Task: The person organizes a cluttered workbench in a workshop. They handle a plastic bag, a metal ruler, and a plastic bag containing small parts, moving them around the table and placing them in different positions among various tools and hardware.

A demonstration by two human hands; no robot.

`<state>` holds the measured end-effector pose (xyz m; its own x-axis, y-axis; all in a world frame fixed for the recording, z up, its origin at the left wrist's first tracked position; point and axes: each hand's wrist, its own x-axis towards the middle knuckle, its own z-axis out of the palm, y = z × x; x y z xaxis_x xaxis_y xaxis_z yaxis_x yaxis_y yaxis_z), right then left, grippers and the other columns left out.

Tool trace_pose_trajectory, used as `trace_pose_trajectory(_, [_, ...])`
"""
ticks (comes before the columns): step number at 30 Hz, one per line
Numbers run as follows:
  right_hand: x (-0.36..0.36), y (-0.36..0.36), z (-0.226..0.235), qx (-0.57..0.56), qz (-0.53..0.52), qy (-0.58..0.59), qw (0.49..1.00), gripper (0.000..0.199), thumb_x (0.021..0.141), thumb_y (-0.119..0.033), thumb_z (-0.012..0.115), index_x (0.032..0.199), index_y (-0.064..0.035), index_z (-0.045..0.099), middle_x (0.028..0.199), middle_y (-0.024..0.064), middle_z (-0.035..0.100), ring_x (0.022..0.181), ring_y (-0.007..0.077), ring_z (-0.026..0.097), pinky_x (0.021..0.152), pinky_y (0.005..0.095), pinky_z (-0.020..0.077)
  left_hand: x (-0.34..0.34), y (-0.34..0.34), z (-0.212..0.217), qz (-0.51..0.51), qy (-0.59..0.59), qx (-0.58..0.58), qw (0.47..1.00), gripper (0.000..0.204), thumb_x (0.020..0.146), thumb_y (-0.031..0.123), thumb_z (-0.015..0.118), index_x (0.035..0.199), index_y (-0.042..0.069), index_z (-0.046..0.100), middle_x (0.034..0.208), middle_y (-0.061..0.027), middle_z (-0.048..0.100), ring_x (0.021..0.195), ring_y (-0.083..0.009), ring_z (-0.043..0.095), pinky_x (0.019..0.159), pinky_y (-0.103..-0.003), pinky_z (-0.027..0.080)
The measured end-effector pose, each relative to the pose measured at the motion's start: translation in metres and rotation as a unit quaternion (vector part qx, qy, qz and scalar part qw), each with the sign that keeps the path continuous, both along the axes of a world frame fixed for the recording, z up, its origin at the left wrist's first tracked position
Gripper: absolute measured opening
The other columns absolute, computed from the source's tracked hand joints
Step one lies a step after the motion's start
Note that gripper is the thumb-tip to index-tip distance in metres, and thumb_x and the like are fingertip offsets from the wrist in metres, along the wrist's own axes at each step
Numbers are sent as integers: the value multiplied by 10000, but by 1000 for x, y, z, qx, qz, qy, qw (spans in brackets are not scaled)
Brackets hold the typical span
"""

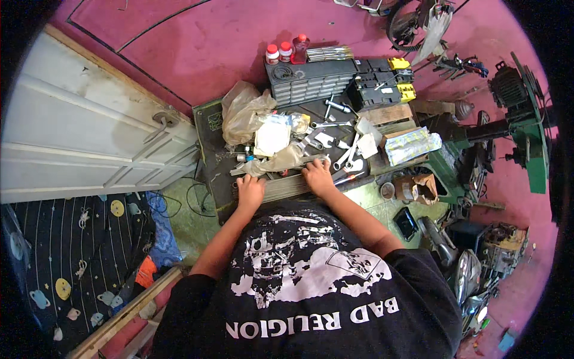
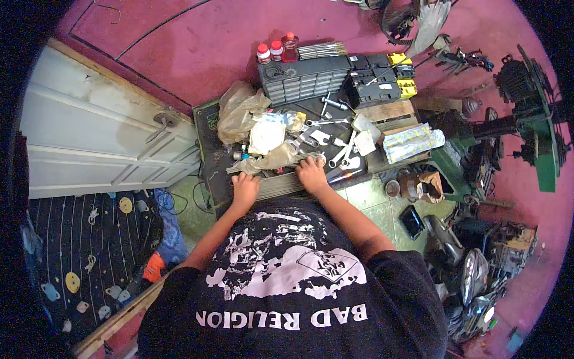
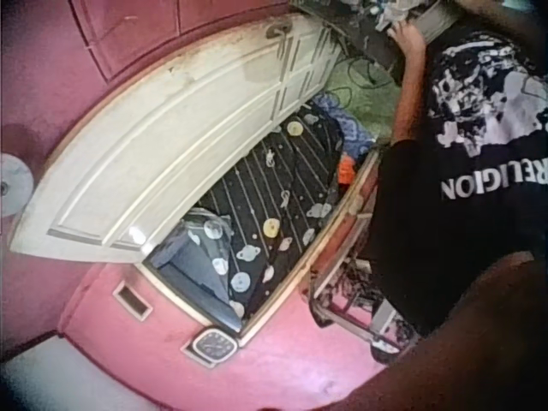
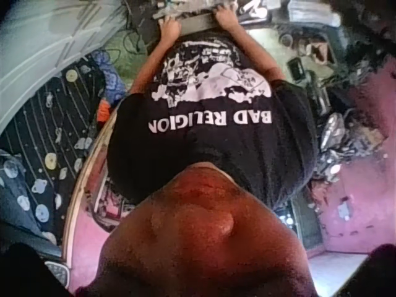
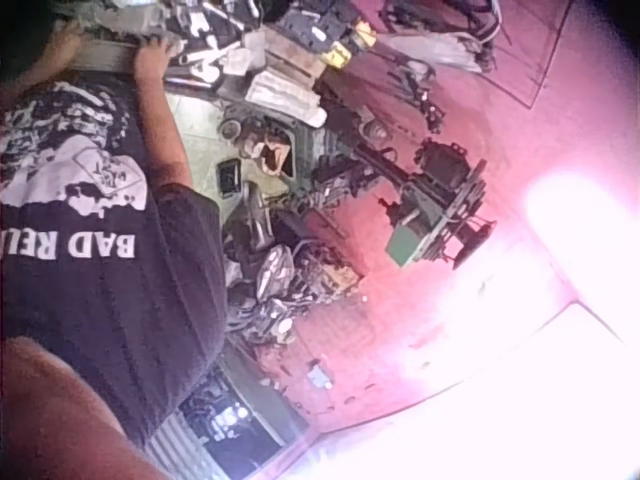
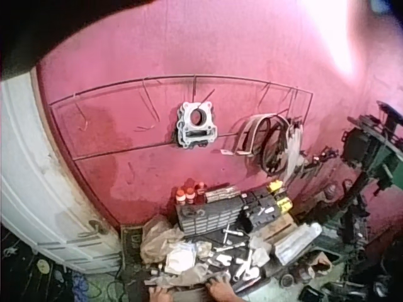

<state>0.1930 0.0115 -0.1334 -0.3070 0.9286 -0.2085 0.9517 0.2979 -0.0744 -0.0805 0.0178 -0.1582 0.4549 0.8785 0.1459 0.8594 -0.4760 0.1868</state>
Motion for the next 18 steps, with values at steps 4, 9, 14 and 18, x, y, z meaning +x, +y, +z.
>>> trace_pose_trajectory(4, [6,3,-13,55,100,-5,993,221,905,-208,504,984,-88,672,1101,62,613,1164,258,483,999,521,344,6,-2,-1,40,-14,2,999,80,794,204,674,776,136,710,822,-55,635,938,-260,539,818,-472,348])
trace_pose_trajectory(9, [20,0,4,65,163,35,984,250,921,-221,476,1094,-80,586,1095,84,620,1140,263,498,988,480,360,17,-8,12,48,-28,47,997,93,780,216,700,806,126,696,826,-36,635,946,-254,541,850,-481,352])
trace_pose_trajectory(14, [31,0,-3,55,151,58,985,264,918,-207,473,1114,-67,580,971,71,662,1087,264,531,951,455,377,30,-12,10,26,-56,26,998,138,779,206,706,887,126,675,888,-16,660,991,-227,552,884,-486,349])
trace_pose_trajectory(18, [36,1,-9,30,152,45,987,295,921,-211,486,1145,-67,614,987,74,683,1090,262,542,966,479,368,37,-12,13,19,-75,-4,997,156,783,202,705,916,126,677,900,-11,660,1016,-214,554,909,-489,340])
